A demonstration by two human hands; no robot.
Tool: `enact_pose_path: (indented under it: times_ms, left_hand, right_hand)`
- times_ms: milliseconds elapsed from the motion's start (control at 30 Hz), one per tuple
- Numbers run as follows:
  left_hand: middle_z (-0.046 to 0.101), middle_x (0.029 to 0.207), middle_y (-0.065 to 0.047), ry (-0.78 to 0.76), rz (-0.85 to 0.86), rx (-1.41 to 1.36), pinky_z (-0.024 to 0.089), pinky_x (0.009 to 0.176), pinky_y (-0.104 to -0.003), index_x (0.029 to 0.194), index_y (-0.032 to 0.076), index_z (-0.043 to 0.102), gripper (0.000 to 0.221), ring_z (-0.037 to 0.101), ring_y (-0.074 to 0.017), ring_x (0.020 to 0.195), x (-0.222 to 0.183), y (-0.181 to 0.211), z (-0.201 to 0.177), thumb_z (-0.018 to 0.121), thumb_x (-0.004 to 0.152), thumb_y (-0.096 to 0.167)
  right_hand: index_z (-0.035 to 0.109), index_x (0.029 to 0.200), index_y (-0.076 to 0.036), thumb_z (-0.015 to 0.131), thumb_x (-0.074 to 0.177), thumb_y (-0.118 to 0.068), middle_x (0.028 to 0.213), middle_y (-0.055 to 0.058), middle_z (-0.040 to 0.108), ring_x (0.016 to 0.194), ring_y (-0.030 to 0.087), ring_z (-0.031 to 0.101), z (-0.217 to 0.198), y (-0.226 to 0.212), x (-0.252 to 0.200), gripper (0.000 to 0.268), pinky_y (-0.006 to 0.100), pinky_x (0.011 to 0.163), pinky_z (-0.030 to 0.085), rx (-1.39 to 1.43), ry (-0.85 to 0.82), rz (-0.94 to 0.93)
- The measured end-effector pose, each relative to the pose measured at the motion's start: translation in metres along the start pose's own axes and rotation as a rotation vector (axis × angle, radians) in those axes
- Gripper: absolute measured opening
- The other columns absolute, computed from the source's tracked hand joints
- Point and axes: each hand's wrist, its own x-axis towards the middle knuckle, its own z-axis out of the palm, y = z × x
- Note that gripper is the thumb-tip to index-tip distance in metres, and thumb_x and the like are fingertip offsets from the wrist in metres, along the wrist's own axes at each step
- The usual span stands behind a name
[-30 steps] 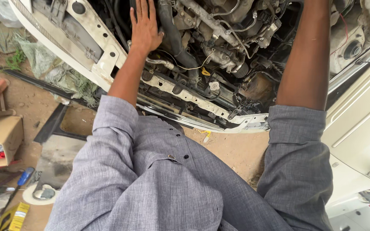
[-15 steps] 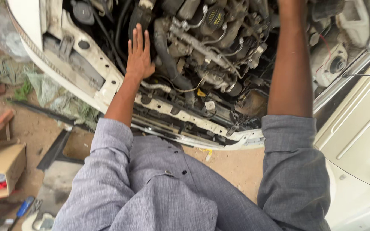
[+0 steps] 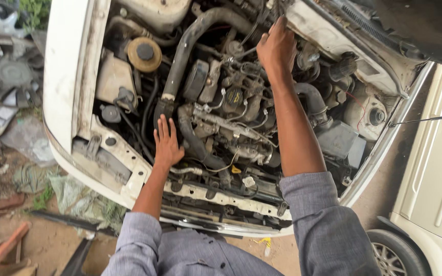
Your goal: The person works on a car engine by using a wrench to tighten or loosen bolts, handling various hoses and electrical connectors, and touching various components within the engine bay.
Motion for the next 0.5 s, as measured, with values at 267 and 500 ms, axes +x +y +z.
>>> enact_pose_path:
  times_ms: [267, 500]
  left_hand:
    - [0.048, 0.155, -0.018, 0.436, -0.023, -0.365, 0.035, 0.124, -0.052, 0.151, 0.002, 0.048, 0.062, 0.041, -0.0355, 0.149, 0.037, 0.044, -0.045, 0.070, 0.096, 0.020]
    - [0.057, 0.147, -0.015, 0.752, 0.751, -0.443, 0.039, 0.121, -0.049, 0.141, 0.006, 0.060, 0.041, 0.048, -0.0360, 0.144, 0.205, 0.215, -0.178, 0.070, 0.102, 0.014]
  right_hand:
    - [0.050, 0.124, 0.010, 0.072, 0.097, -0.009, 0.090, 0.022, 0.070, 0.071, 0.025, 0.074, -0.008, 0.007, 0.009, 0.040, 0.030, 0.052, 0.063, 0.031, -0.125, 0.000]
    - [0.046, 0.129, 0.010, 0.071, 0.094, -0.011, 0.088, 0.018, 0.071, 0.065, 0.022, 0.073, -0.020, -0.018, 0.008, 0.047, 0.029, 0.050, 0.062, 0.100, -0.180, 0.130]
